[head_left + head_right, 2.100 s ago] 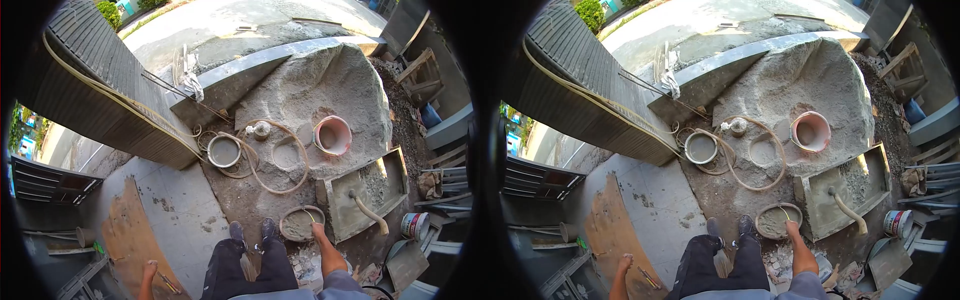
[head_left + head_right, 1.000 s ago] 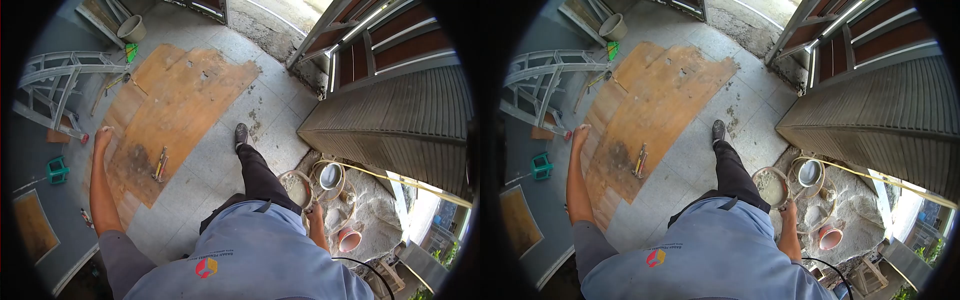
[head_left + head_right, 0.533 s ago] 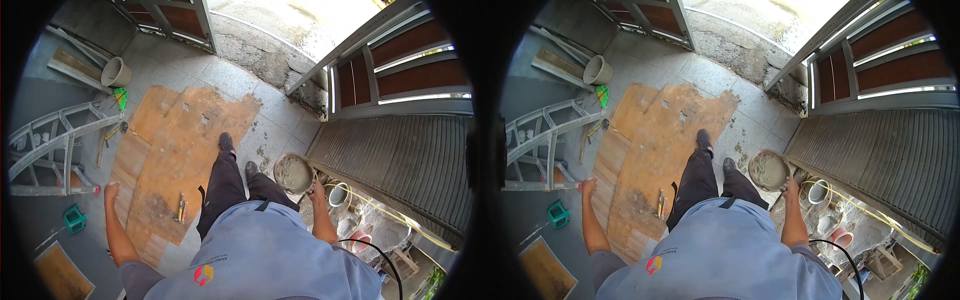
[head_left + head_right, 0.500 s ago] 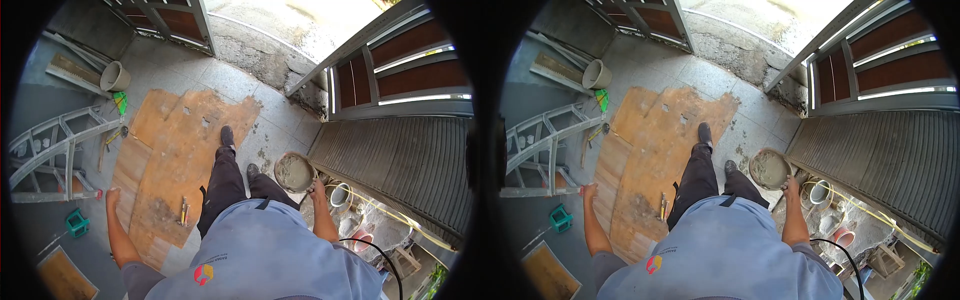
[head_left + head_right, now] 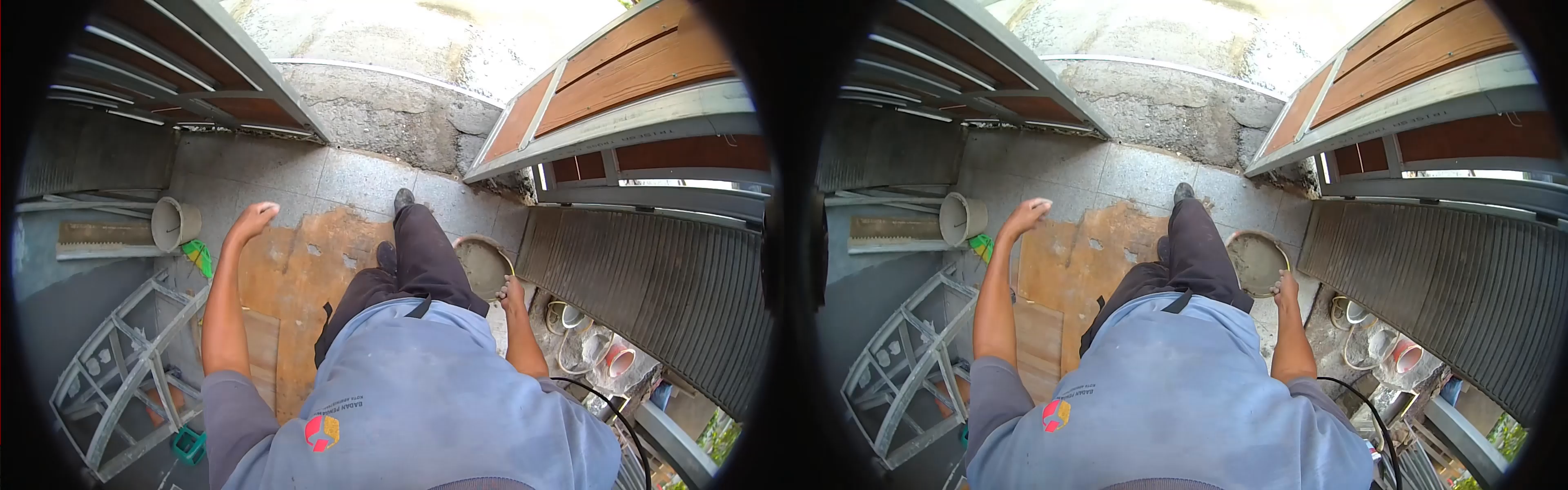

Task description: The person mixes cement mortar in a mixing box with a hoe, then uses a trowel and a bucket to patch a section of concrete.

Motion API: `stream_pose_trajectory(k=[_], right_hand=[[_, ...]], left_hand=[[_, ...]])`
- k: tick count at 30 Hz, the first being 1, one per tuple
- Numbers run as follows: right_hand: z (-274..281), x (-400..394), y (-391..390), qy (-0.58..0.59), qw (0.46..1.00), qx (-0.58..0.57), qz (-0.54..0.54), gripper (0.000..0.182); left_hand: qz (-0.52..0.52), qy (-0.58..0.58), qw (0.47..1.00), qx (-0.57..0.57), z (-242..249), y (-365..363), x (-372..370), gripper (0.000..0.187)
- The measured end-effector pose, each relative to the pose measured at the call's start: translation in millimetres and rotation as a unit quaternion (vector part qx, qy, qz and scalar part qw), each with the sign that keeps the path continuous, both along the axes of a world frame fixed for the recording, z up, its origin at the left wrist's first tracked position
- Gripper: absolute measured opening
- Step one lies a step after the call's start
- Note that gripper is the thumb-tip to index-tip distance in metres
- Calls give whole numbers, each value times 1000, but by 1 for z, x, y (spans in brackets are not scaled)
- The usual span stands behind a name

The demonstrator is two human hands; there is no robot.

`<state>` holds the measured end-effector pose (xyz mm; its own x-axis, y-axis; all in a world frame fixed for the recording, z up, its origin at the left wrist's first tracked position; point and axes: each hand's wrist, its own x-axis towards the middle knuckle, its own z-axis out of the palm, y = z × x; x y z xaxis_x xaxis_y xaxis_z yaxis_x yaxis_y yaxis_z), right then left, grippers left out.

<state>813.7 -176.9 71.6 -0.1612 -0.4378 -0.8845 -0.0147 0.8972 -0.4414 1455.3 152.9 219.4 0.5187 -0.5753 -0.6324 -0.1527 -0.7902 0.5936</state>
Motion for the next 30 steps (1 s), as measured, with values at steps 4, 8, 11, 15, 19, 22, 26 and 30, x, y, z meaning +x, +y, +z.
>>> stream_pose_trajectory(k=[4,8,11,15,19,22,26,30], right_hand=[[-2,52,-6,33,999,7,-18,22],[-14,93,2,33,997,30,-63,15],[36,165,-20,134,989,28,-54,17],[61,213,-29,166,982,40,-76,19],[5,211,-22,148,976,70,-143,19],[-30,228,-28,160,969,96,-159,18],[-15,324,-86,185,957,109,-194,14],[36,418,-177,142,921,126,-340,8]], left_hand=[[-107,-42,990,-78,-19,-212,91,40],[-88,-37,995,-33,-55,-338,202,37],[-91,-84,991,40,-85,-369,279,35],[-16,-10,982,186,-102,-388,374,36],[107,38,960,257,-95,-400,456,38],[165,55,954,245,-105,-405,534,41],[174,56,952,246,-142,-452,674,41],[100,-38,972,208,-112,-618,763,25]])
